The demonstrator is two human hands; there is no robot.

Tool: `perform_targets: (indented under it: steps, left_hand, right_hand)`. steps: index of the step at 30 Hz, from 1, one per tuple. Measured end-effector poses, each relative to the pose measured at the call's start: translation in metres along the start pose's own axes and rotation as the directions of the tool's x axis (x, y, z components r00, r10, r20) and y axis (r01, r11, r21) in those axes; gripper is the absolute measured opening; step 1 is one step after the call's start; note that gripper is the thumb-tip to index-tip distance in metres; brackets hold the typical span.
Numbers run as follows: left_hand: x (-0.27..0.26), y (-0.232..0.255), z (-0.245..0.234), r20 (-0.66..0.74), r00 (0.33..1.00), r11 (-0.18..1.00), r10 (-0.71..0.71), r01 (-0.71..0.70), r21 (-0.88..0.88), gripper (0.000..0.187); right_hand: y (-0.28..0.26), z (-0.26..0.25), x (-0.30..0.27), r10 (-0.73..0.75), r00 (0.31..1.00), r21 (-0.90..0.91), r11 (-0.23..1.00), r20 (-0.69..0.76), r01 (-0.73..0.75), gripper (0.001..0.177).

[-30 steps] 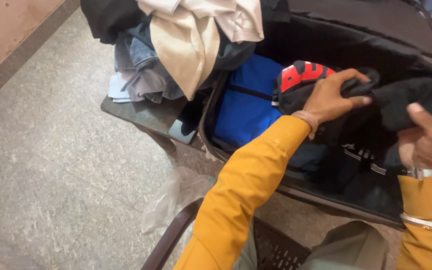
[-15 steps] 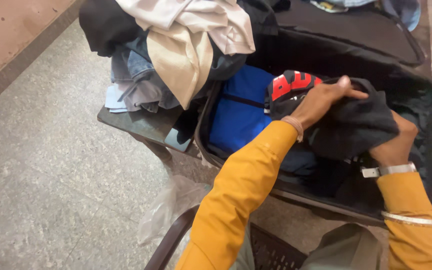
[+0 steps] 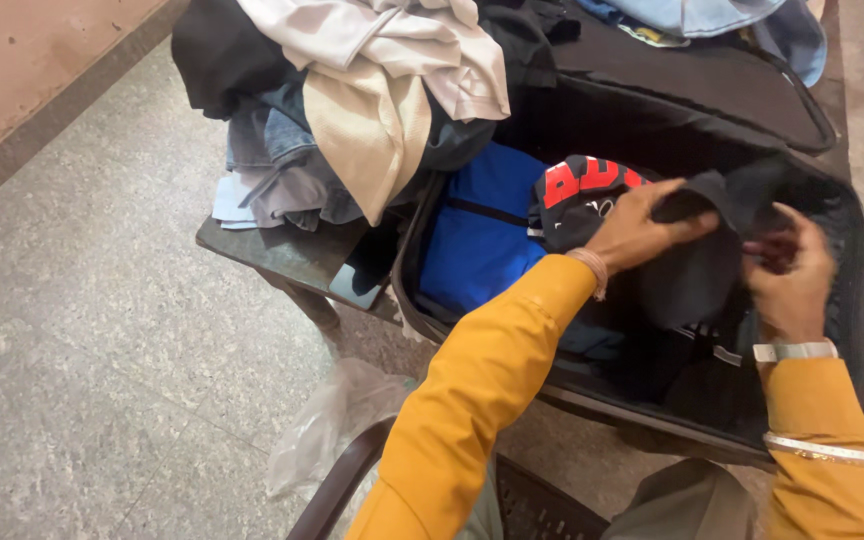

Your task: The person arranges and folds several items of clothing, such as a white shirt and a black jersey, into a suitcase by hand.

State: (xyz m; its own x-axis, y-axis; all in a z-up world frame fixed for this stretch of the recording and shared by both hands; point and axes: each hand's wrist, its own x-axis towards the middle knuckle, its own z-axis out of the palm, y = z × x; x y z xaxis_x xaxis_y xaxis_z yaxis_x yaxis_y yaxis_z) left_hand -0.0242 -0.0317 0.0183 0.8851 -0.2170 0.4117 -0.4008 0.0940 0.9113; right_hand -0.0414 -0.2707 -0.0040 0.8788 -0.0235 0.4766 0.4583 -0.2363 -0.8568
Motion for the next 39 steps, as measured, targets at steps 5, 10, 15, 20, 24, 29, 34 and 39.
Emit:
perform_targets:
  steps: [5,10,15,20,24,29,34,39]
  left_hand:
    - [0.009,-0.018,-0.003,-0.083,0.991,0.951,-0.104,0.075,-0.301,0.049]
    - [0.016,-0.003,-0.020,-0.500,0.865,0.975,-0.048,-0.067,-0.211,0.072]
    - [0.003,0.020,-0.030,-0.501,0.824,0.786,-0.264,0.485,0.384,0.077]
    - [-0.002,0.006,-0.015,-0.133,0.909,0.558,-0.396,0.353,0.751,0.060]
    - [-0.014,0.005,-0.001,-0.026,0.939,0.610,-0.344,0.244,0.753,0.068]
    - [-0.008,-0.027,-0.010,0.127,0.895,0.573,-0.428,0.160,0.804,0.063]
    - [0.002,-0.027,-0.004,0.259,0.964,0.897,-0.052,-0.069,0.437,0.065]
    - [-0.012,0.028,-0.011,0.368,0.876,0.945,-0.311,0.244,0.217,0.100]
  right_hand:
    - [0.022,0.000,-0.008,0.022,0.963,-0.263,0.963,0.270,0.051,0.024]
    - [0.023,-0.014,0.001,-0.059,0.998,0.176,0.982,-0.022,0.062,0.018]
    - [0.056,-0.035,0.016,0.108,0.960,0.293,0.956,-0.256,-0.030,0.046]
    - [0.078,-0.029,0.007,0.463,0.853,-0.425,0.739,-0.242,-0.522,0.094]
    - [0.062,-0.001,0.005,0.269,0.953,-0.714,0.694,0.138,-0.092,0.094]
    - [0.011,0.012,-0.004,0.480,0.875,-0.760,0.591,0.063,-0.269,0.084]
    - [-0.031,0.009,-0.003,0.241,0.970,0.242,0.940,0.032,-0.242,0.047]
    - [-0.094,0.016,-0.011,0.099,0.992,0.603,0.788,0.074,-0.124,0.030]
